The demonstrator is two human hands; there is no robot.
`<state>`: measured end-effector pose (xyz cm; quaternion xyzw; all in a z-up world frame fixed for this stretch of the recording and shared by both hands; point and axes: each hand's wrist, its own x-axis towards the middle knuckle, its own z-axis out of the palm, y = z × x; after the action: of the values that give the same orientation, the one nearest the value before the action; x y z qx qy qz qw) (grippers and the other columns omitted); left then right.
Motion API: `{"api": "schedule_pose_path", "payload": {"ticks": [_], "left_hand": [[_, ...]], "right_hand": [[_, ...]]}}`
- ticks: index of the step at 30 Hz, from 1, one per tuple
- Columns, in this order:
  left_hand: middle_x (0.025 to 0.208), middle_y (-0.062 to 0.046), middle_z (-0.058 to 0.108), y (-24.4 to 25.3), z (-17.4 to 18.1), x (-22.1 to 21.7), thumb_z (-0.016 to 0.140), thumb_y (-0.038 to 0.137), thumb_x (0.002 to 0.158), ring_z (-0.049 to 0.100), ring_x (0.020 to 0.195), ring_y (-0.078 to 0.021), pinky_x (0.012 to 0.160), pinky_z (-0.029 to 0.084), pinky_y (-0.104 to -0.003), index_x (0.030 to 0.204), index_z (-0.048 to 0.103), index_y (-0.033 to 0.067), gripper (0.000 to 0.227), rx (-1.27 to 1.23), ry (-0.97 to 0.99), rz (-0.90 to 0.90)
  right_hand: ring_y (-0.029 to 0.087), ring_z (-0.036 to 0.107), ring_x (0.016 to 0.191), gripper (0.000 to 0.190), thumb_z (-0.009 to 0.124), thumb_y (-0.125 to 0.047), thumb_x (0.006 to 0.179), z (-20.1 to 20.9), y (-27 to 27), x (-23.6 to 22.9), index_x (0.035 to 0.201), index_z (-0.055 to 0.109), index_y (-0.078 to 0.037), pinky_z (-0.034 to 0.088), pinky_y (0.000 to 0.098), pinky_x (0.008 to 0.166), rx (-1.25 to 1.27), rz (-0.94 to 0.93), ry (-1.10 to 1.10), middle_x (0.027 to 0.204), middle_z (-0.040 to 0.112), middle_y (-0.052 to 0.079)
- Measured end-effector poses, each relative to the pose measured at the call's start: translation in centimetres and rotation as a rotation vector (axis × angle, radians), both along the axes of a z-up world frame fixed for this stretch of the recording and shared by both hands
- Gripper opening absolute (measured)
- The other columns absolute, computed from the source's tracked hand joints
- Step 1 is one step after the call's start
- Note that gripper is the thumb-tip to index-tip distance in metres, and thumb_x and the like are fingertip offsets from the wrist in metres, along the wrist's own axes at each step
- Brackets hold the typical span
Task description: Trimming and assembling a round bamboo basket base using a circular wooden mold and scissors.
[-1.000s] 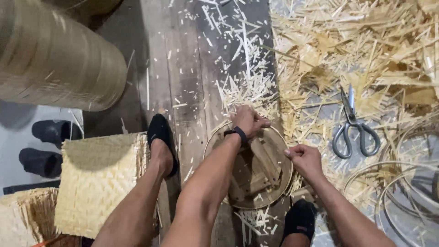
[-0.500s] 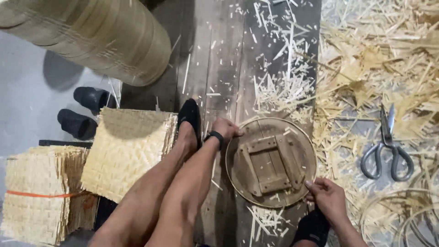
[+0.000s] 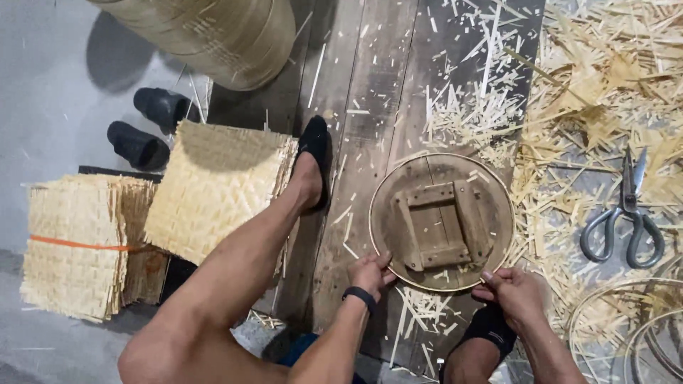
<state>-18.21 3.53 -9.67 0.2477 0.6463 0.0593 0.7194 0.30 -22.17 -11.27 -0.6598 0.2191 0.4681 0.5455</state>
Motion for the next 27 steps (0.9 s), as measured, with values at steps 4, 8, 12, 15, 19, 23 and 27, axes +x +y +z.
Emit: {"api": "schedule_pose_path", "payload": {"ticks": [4,8,12,15,19,23,27], "left_hand": [[0.09,-0.013,0.074,-0.2,-1.6,-0.7,0.072,0.006,0.093,0.073,0.074,-0.0253,0.073,0.065,-0.043,0.1,0.068,-0.0007,0.011,-0.024,-0.01,0.017],[0.089,-0.011,0.072,1.1,3.5,1.9,0.073,0.013,0.093,0.071,0.079,-0.0238,0.073,0.059,-0.041,0.105,0.066,0.0029,0.016,0.0,-0.008,-0.079],[0.093,-0.013,0.079,2.9,4.2,1.2,0.082,0.017,0.085,0.071,0.084,-0.0243,0.076,0.057,-0.038,0.109,0.077,-0.006,0.034,0.414,-0.014,-0.409],[0.098,-0.014,0.08,3.1,12.3,3.3,0.087,0.025,0.092,0.069,0.114,-0.0257,0.099,0.054,-0.038,0.116,0.075,-0.0016,0.038,1.261,-0.124,-0.675],[0.114,-0.021,0.064,1.8,21.9,6.6,0.076,0.032,0.097,0.067,0.106,-0.0252,0.093,0.058,-0.032,0.125,0.069,-0.0033,0.046,1.278,-0.42,-0.586],[0.108,-0.013,0.076,3.5,17.9,5.6,0.064,0.043,0.097,0.071,0.094,-0.0222,0.08,0.06,-0.033,0.124,0.07,0.0001,0.051,0.897,-0.192,-0.433],[0.112,-0.015,0.078,5.5,4.1,-0.2,0.052,0.033,0.105,0.075,0.09,-0.0257,0.082,0.06,-0.043,0.126,0.067,-0.0017,0.044,0.214,-0.012,-0.367]], "right_hand": [[0.035,0.072,0.076,0.026,0.067,-0.007,0.097,1.3,0.0,-0.7,0.105,0.055,0.014,0.062,0.0392,0.065,-0.083,0.033,-0.105,0.095,0.066,0.022],[0.037,0.072,0.09,0.042,0.074,-0.013,0.09,8.2,3.4,1.5,0.12,0.055,0.01,0.059,0.0465,0.08,-0.298,0.287,-0.425,0.1,0.068,0.021],[0.031,0.066,0.109,0.066,0.073,-0.033,0.087,16.2,9.9,3.1,0.138,0.05,0.002,0.058,0.0442,0.09,-0.174,0.483,-0.806,0.121,0.063,0.021],[0.028,0.069,0.107,0.061,0.07,-0.034,0.086,21.2,15.3,3.9,0.134,0.049,-0.003,0.06,0.0428,0.087,0.12,0.325,-0.451,0.118,0.066,0.017],[0.029,0.066,0.1,0.047,0.071,-0.027,0.092,14.5,12.8,3.1,0.125,0.053,0.001,0.06,0.0451,0.085,0.503,0.053,-0.166,0.109,0.063,0.016],[0.035,0.059,0.103,0.043,0.065,-0.02,0.096,11.0,6.2,2.9,0.125,0.053,0.01,0.051,0.0528,0.092,0.728,-0.23,-0.076,0.114,0.06,0.023],[0.034,0.066,0.116,0.052,0.057,-0.026,0.091,16.2,2.1,3.2,0.13,0.057,0.009,0.051,0.0498,0.102,0.696,-0.341,-0.05,0.127,0.067,0.022]]}}
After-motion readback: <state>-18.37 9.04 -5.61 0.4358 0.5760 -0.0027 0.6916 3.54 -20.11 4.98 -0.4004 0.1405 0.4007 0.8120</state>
